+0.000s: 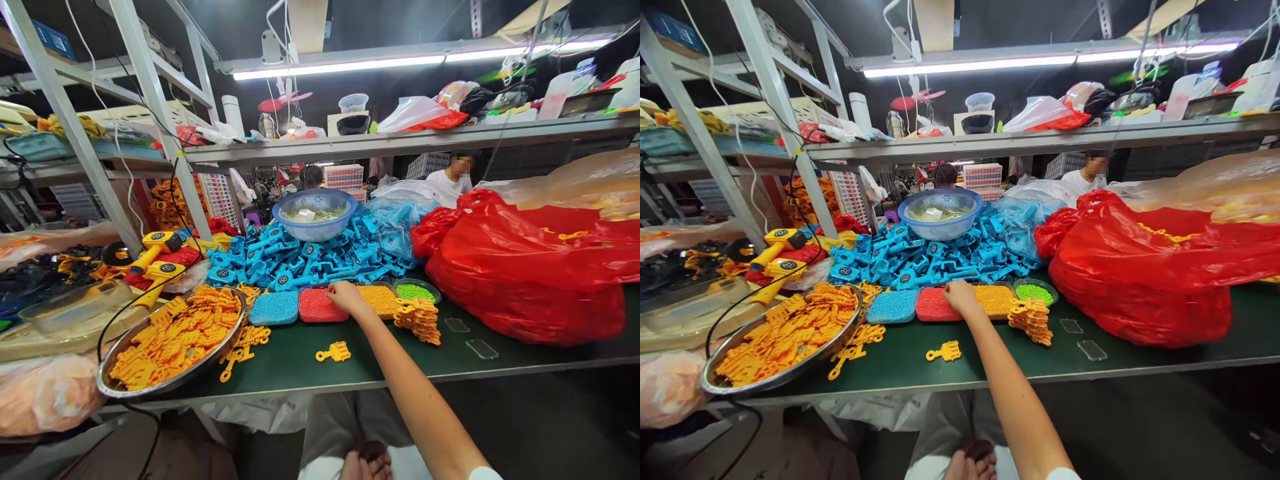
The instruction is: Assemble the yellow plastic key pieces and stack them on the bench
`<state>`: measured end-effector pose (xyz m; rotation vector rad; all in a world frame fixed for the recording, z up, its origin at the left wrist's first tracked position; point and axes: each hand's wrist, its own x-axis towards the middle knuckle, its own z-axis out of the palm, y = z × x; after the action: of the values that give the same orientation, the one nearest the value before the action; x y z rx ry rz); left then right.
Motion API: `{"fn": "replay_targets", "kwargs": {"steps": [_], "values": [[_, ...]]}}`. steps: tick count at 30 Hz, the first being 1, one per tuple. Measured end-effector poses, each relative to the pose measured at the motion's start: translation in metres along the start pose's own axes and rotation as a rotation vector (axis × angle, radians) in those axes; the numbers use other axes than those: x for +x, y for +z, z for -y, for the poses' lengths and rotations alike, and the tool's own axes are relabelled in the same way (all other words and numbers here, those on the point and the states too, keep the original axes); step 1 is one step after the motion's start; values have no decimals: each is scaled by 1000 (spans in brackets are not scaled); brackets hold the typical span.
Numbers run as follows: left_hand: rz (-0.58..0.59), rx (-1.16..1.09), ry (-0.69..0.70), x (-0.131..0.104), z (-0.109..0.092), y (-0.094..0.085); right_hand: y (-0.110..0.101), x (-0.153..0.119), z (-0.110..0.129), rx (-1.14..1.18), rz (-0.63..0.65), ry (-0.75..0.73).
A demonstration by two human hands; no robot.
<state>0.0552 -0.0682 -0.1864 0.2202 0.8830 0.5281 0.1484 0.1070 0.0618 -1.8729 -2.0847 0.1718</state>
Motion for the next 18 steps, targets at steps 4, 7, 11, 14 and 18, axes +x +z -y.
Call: {"fn": "replay_targets", "kwargs": {"steps": [4, 7, 11, 14, 18], "values": [[-5, -143, -49, -3, 2, 3, 7, 3, -5, -50, -23, 22], [-6, -207, -63, -8, 2, 5, 10, 1, -7, -86, -69, 30], [5, -235, -71, -12, 2, 8, 8, -6, -8, -129, -162, 34], [5, -226, -75, -11, 2, 8, 0, -15, -11, -166, -228, 54], [19, -178, -71, -8, 2, 5, -14, -25, -24, -227, -247, 135]]}}
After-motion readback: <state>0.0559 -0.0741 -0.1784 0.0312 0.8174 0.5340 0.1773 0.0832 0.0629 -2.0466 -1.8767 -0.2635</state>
